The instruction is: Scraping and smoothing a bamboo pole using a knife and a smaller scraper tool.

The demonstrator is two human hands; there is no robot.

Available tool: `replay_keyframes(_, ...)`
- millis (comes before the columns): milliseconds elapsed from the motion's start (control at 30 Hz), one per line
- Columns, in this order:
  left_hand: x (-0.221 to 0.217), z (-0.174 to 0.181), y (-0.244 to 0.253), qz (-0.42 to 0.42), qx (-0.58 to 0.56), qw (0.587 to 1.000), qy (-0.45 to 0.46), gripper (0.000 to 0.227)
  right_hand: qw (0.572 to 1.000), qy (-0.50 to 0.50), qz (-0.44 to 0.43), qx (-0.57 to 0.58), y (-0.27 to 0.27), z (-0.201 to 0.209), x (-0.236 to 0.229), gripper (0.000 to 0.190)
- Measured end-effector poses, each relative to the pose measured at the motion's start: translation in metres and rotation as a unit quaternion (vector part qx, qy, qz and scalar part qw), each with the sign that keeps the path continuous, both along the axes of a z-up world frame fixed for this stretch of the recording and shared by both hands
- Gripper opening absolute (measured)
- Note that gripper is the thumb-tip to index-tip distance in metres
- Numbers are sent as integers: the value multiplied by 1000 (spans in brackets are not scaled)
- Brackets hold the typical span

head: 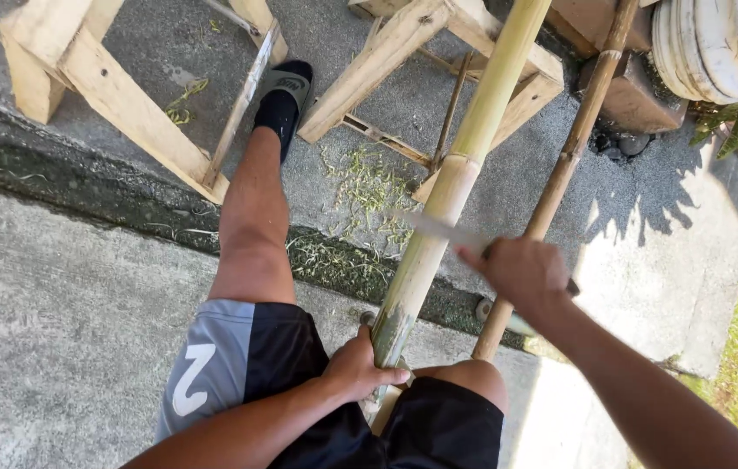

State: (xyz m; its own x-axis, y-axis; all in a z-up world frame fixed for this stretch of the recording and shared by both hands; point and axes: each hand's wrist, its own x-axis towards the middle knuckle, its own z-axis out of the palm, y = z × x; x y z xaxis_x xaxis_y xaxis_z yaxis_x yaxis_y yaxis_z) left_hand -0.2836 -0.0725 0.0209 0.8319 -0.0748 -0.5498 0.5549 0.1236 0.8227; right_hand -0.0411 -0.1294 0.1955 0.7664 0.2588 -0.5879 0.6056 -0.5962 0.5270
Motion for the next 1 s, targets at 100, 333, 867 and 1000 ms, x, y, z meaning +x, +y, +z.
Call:
replay_keyframes(100,-4,0,-5,-31,14,999,11,98,991,118,44,-50,-13,-15,-32,87)
replay_keyframes(333,12,16,-1,-16,79,996,-36,112,969,-88,-101,208,-69,-15,67,84)
replay_keyframes(867,290,33,43,150,258,954,-31,76,14,215,-807,550,-160,-209,-139,67)
replay_keyframes(1000,287,-2,58,177,268,944,-76,67,52,257,-744,615,-177,-214,-106,59)
